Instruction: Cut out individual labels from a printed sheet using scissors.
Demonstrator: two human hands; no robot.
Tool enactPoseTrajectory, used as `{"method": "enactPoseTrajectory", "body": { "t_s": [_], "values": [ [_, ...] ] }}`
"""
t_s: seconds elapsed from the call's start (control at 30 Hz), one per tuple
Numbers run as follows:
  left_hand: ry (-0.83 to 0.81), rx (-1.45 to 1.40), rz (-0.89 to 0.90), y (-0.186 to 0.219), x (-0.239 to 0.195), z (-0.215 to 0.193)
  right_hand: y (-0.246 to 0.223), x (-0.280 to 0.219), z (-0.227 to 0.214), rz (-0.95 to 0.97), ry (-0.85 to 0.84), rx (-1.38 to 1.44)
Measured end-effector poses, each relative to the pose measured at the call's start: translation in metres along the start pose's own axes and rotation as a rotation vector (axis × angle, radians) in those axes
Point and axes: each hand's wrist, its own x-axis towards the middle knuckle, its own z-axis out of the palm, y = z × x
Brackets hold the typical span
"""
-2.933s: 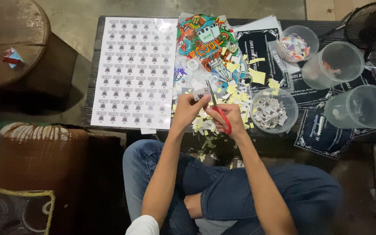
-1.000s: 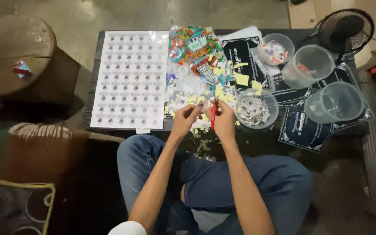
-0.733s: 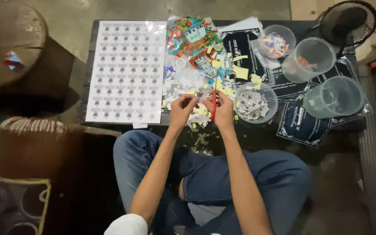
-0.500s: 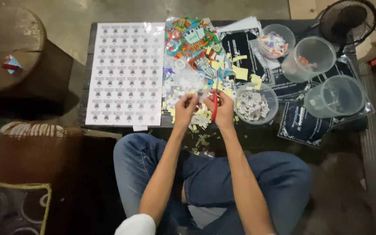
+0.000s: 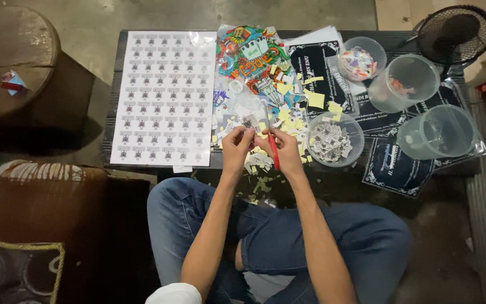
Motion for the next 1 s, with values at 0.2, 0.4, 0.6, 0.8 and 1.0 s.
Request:
{"method": "enactPoseTrajectory", "body": {
  "t_s": [0.2,0.4,0.6,0.8,1.0],
  "values": [
    [-0.039,0.084,0.060,0.026,-0.008,0.001,-0.019,-0.007,0.002,-0.013,0.022,0.050],
    [-0.135,0.102,0.047,0.019,-0.008,-0.005,-0.033,-0.007,0.005,-0.056,0.128,0.114],
    [-0.083,0.047,-0.022,0.023,-0.011,-0.001,-0.026,-0.005,0.008,-0.077,0.083,0.121],
    [0.063,0.061,0.009,0.036,-0.009,-0.003,-0.014,-0.011,0.015,0.039,-0.132,0.105],
    [0.078,0.118,0.052,0.027,-0.005,-0.006,-0.023,-0.015,0.023,0.036,-0.220,0.072]
  ]
}}
